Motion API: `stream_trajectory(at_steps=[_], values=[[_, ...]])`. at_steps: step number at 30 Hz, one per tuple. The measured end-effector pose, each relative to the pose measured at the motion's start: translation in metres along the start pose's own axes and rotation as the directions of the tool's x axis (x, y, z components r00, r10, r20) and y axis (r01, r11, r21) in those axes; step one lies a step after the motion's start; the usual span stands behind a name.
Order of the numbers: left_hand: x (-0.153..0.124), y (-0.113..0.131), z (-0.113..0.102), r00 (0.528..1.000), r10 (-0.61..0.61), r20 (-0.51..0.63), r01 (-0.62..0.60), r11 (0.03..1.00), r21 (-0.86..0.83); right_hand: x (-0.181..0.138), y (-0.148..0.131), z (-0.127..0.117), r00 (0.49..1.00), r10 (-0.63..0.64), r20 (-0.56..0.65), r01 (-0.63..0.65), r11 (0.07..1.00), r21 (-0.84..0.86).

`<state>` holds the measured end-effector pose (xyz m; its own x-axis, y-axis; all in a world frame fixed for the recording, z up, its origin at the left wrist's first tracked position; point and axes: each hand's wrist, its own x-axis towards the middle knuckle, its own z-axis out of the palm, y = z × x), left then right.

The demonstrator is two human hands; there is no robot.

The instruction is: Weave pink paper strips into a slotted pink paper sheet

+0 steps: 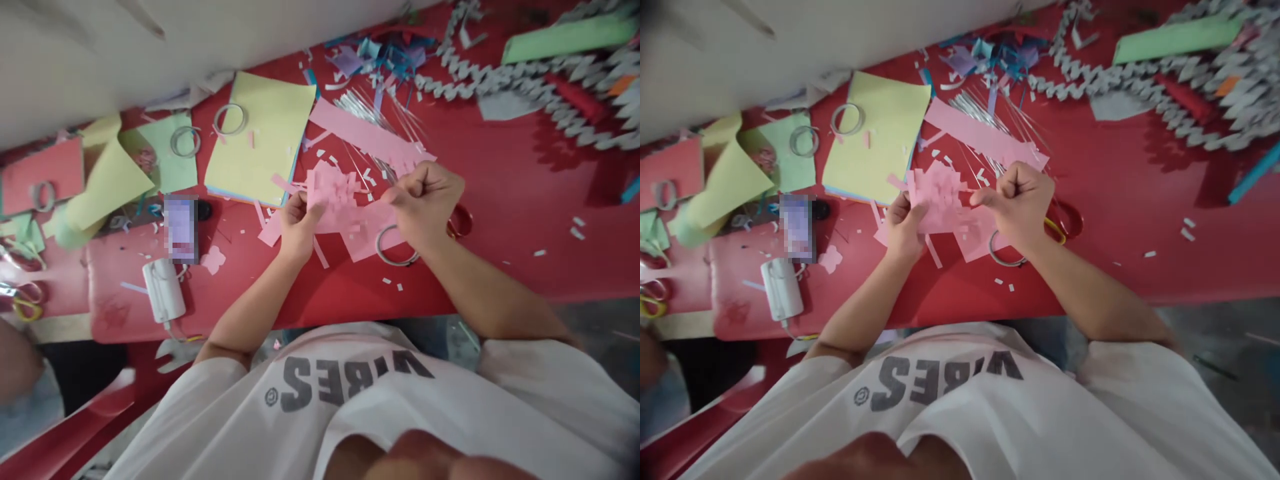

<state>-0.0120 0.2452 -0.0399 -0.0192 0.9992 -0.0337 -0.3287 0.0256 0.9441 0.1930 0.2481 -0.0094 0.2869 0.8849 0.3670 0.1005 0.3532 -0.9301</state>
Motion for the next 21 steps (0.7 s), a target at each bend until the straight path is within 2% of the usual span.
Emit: stream_trajectory(at_steps=[3, 6, 9, 11, 14, 21], values=[[-0.003, -0.002, 0.003, 0.997, -0.066, 0.047, 0.068, 0.997, -0.034, -0.011, -0.010, -0.002, 0.986, -0.103, 0.129, 0.124, 0.978, -0.165], [-0.005, -0.005, 0.007, 0.994, -0.093, 0.061, 0.094, 0.995, -0.022, -0.018, -0.013, 0.000, 0.937, -0.218, 0.273, 0.317, 0.859, -0.402], [-0.007, -0.008, 0.010, 0.991, -0.112, 0.070, 0.113, 0.994, -0.006, -0.020, -0.009, 0.003, 0.901, -0.226, 0.371, 0.401, 0.761, -0.510], [-0.008, -0.009, 0.010, 0.987, -0.122, 0.102, 0.123, 0.992, -0.004, -0.021, -0.005, 0.005, 0.900, -0.191, 0.391, 0.386, 0.766, -0.514], [-0.009, -0.012, 0.009, 0.981, -0.135, 0.138, 0.137, 0.991, -0.004, -0.022, -0.002, 0.006, 0.930, -0.085, 0.357, 0.266, 0.827, -0.495], [-0.008, -0.015, 0.006, 0.988, -0.133, 0.079, 0.129, 0.990, 0.050, -0.028, -0.006, 0.009, 0.939, 0.034, 0.342, 0.111, 0.911, -0.397]])
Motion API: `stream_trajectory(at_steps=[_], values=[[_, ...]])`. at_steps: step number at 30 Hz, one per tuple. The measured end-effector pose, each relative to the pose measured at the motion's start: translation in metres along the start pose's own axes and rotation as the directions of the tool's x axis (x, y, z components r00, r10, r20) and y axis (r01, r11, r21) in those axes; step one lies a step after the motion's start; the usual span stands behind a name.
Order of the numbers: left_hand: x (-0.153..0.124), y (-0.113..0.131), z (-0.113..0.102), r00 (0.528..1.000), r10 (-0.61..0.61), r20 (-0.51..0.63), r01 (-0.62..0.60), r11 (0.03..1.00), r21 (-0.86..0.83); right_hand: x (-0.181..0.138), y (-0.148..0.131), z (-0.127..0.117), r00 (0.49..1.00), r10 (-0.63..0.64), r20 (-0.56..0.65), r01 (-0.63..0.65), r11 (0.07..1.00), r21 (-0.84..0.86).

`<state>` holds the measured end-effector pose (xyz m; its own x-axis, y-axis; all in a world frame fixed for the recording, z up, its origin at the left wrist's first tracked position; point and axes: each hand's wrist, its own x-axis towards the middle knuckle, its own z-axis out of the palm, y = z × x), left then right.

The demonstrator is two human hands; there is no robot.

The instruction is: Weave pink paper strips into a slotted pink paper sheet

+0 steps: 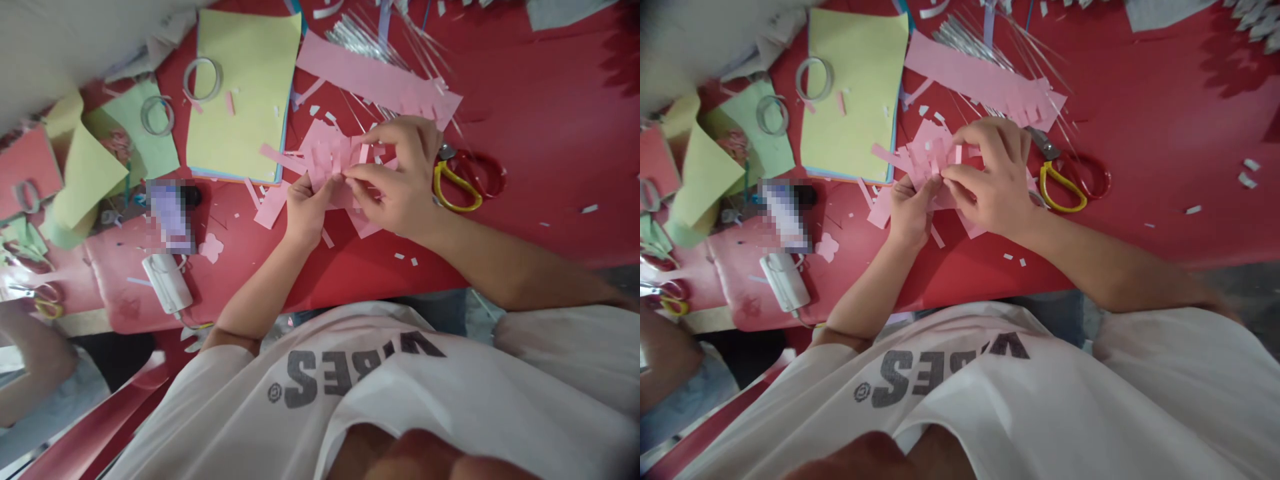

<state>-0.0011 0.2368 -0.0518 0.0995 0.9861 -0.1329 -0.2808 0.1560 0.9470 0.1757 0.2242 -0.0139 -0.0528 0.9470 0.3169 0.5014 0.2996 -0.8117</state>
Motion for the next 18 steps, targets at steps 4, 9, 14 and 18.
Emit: stream_trajectory(at_steps=[4, 9, 14, 18], values=[[0.000, -0.001, 0.000, 1.000, 0.009, -0.016, -0.009, 1.000, -0.006, 0.001, -0.002, -0.001, 0.991, 0.101, -0.082, -0.093, 0.991, 0.096], [-0.001, -0.001, -0.001, 0.998, 0.059, 0.000, -0.059, 0.997, 0.059, 0.001, 0.001, -0.006, 0.999, -0.016, -0.037, 0.016, 1.000, -0.002], [-0.004, 0.005, 0.002, 0.985, 0.173, 0.015, -0.172, 0.957, 0.233, -0.002, -0.001, -0.007, 0.998, 0.031, 0.054, -0.036, 0.994, 0.103], [-0.009, 0.008, 0.006, 0.978, 0.207, 0.031, -0.206, 0.928, 0.311, -0.002, -0.003, -0.008, 0.994, 0.089, 0.059, -0.098, 0.980, 0.176]])
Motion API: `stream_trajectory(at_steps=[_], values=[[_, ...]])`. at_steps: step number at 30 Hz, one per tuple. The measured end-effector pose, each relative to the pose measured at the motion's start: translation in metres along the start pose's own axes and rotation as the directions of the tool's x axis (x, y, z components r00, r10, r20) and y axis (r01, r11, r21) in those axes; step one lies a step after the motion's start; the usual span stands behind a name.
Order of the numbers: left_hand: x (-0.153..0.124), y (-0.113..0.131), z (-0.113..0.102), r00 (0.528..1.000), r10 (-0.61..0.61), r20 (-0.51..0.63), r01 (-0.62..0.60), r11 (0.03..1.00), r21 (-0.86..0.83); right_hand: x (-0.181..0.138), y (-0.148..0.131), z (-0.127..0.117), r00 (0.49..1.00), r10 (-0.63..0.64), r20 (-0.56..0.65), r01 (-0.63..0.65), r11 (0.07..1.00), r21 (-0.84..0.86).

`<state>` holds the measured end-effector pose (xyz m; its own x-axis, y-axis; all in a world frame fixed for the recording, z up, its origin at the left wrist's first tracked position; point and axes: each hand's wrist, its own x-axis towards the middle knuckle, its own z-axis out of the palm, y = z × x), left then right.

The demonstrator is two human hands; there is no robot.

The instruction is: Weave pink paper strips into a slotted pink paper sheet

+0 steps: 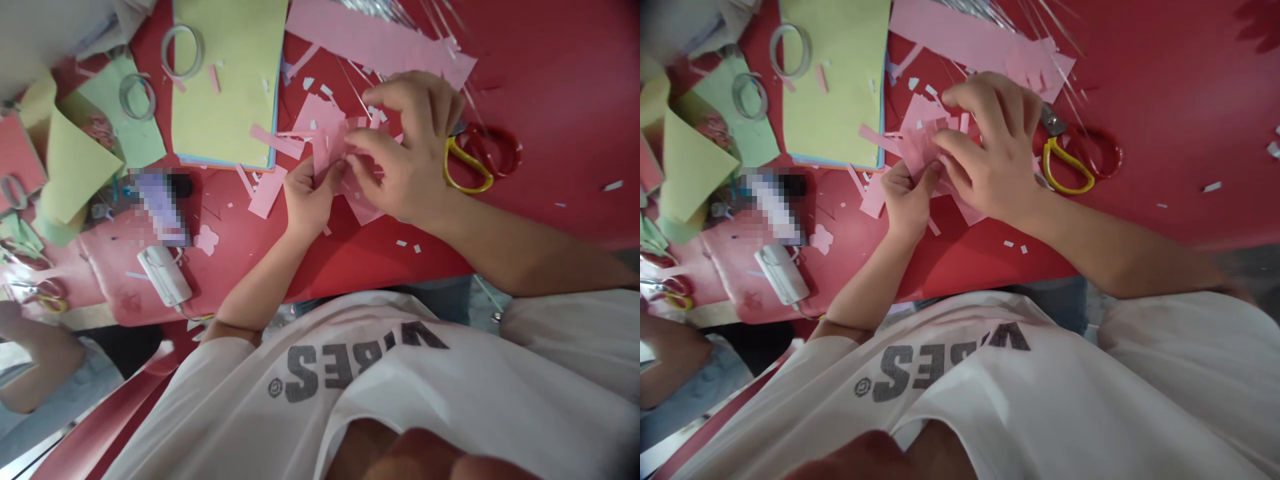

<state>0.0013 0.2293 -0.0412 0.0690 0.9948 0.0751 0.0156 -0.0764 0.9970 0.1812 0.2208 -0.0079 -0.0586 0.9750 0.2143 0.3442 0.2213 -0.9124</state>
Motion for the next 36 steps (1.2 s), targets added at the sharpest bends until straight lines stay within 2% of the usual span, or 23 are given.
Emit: stream_trajectory(at_steps=[4, 9, 14, 18, 21, 25, 30, 34, 36], values=[[-0.003, 0.003, 0.002, 1.000, 0.031, 0.000, -0.031, 0.998, 0.051, 0.000, -0.003, 0.001, 1.000, 0.000, -0.013, -0.001, 0.994, -0.106], [-0.004, 0.006, 0.002, 0.999, 0.042, 0.011, -0.042, 0.994, 0.097, -0.001, -0.007, 0.002, 0.997, 0.076, -0.028, -0.076, 0.997, -0.008], [-0.005, 0.008, 0.003, 0.999, 0.038, 0.015, -0.040, 0.993, 0.110, -0.002, -0.006, 0.001, 1.000, -0.026, 0.016, 0.029, 0.982, -0.189], [-0.006, 0.011, 0.006, 0.999, -0.025, -0.025, 0.027, 0.997, 0.067, -0.003, -0.006, 0.000, 0.998, 0.055, 0.016, -0.053, 0.995, -0.081], [-0.007, 0.013, 0.007, 0.997, -0.074, -0.037, 0.076, 0.996, 0.039, -0.003, -0.004, 0.000, 0.998, 0.049, 0.034, -0.045, 0.992, -0.121], [-0.008, 0.015, 0.007, 0.997, -0.077, -0.030, 0.079, 0.996, 0.041, -0.001, -0.002, -0.002, 0.998, 0.006, 0.066, 0.007, 0.980, -0.197], [-0.008, 0.015, 0.004, 0.997, -0.070, 0.021, 0.069, 0.996, 0.061, 0.000, -0.007, -0.004, 0.996, 0.076, 0.039, -0.073, 0.994, -0.080], [-0.008, 0.015, 0.004, 0.996, -0.085, -0.007, 0.085, 0.995, 0.060, -0.001, -0.010, -0.004, 0.996, -0.037, 0.082, 0.058, 0.960, -0.275], [-0.008, 0.014, 0.004, 0.997, -0.076, -0.025, 0.077, 0.995, 0.068, -0.002, -0.009, -0.004, 0.991, -0.071, 0.111, 0.104, 0.943, -0.317]])
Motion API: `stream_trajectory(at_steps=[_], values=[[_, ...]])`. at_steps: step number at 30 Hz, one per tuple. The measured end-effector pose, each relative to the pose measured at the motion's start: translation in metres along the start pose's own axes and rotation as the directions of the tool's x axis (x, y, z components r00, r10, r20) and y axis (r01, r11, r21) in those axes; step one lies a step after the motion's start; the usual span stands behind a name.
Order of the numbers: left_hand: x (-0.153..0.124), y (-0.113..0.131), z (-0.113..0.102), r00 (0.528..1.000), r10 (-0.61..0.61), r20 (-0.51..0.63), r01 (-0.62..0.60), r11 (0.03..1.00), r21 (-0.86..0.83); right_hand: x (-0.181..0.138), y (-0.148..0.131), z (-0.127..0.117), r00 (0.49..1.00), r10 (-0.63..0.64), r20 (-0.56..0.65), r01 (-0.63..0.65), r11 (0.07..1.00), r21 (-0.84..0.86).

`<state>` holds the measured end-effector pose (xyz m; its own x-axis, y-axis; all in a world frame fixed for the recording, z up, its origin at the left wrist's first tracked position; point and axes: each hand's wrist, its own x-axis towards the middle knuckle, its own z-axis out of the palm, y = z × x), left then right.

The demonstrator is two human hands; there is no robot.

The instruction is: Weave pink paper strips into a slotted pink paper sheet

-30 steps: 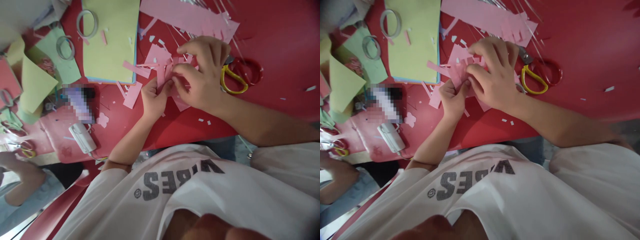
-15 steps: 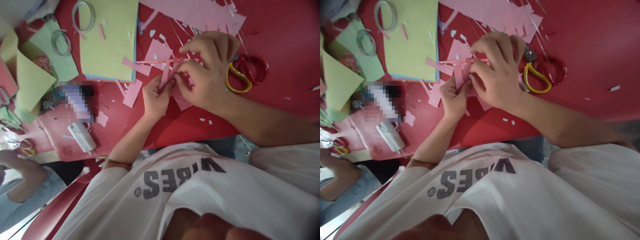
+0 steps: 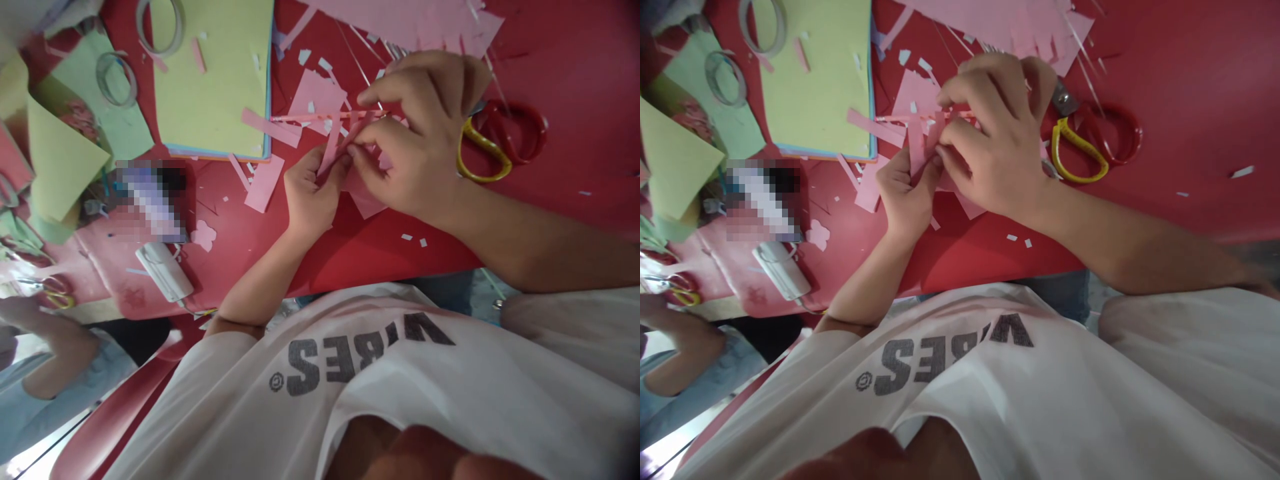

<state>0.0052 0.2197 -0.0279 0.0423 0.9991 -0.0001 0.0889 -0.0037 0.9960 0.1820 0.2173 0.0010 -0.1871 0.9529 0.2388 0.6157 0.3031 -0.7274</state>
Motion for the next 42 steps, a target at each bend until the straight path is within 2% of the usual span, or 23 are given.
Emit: stream_trajectory(at_steps=[2, 4, 6, 8, 10, 13, 16, 18, 23, 30, 35, 42], values=[[0.001, -0.002, -0.001, 1.000, 0.022, 0.014, -0.022, 1.000, 0.009, 0.000, 0.003, 0.001, 1.000, -0.030, 0.003, 0.030, 0.998, -0.051], [0.003, -0.007, -0.002, 0.998, 0.043, 0.035, -0.043, 0.999, 0.013, 0.001, 0.006, 0.003, 0.993, -0.121, -0.018, 0.117, 0.982, -0.151], [0.007, -0.014, -0.004, 0.998, 0.045, 0.037, -0.045, 0.999, -0.001, 0.003, 0.009, 0.004, 0.969, -0.237, -0.075, 0.212, 0.944, -0.252], [0.010, -0.020, -0.006, 0.999, 0.031, 0.030, -0.030, 0.999, -0.031, 0.004, 0.010, 0.006, 0.937, -0.303, -0.173, 0.251, 0.930, -0.270], [0.014, -0.026, -0.007, 1.000, 0.014, 0.012, -0.014, 0.998, -0.057, 0.006, 0.011, 0.008, 0.933, -0.256, -0.254, 0.214, 0.960, -0.182], [0.017, -0.031, -0.008, 1.000, 0.004, -0.023, -0.005, 0.998, -0.065, 0.010, 0.014, 0.015, 0.949, -0.086, -0.303, 0.124, 0.986, 0.108], [0.018, -0.034, -0.008, 1.000, 0.016, -0.004, -0.016, 0.996, -0.083, 0.017, 0.021, 0.024, 0.950, 0.073, -0.304, 0.077, 0.889, 0.451], [0.018, -0.035, -0.008, 0.999, 0.037, 0.012, -0.035, 0.995, -0.097, 0.020, 0.024, 0.027, 0.950, 0.121, -0.289, 0.057, 0.840, 0.540], [0.018, -0.036, -0.009, 0.997, 0.080, -0.018, -0.081, 0.995, -0.052, 0.020, 0.022, 0.024, 0.954, 0.141, -0.265, 0.012, 0.865, 0.501], [0.019, -0.035, -0.012, 0.984, 0.164, -0.064, -0.161, 0.986, 0.041, 0.020, 0.028, 0.029, 0.955, 0.202, -0.215, -0.041, 0.813, 0.580], [0.021, -0.040, -0.013, 0.984, 0.168, -0.061, -0.165, 0.985, 0.049, 0.019, 0.031, 0.028, 0.956, 0.246, -0.158, -0.114, 0.811, 0.574], [0.024, -0.054, -0.011, 0.985, 0.172, -0.003, -0.172, 0.985, 0.014, 0.022, 0.023, 0.023, 0.982, 0.147, -0.119, -0.048, 0.803, 0.594]])
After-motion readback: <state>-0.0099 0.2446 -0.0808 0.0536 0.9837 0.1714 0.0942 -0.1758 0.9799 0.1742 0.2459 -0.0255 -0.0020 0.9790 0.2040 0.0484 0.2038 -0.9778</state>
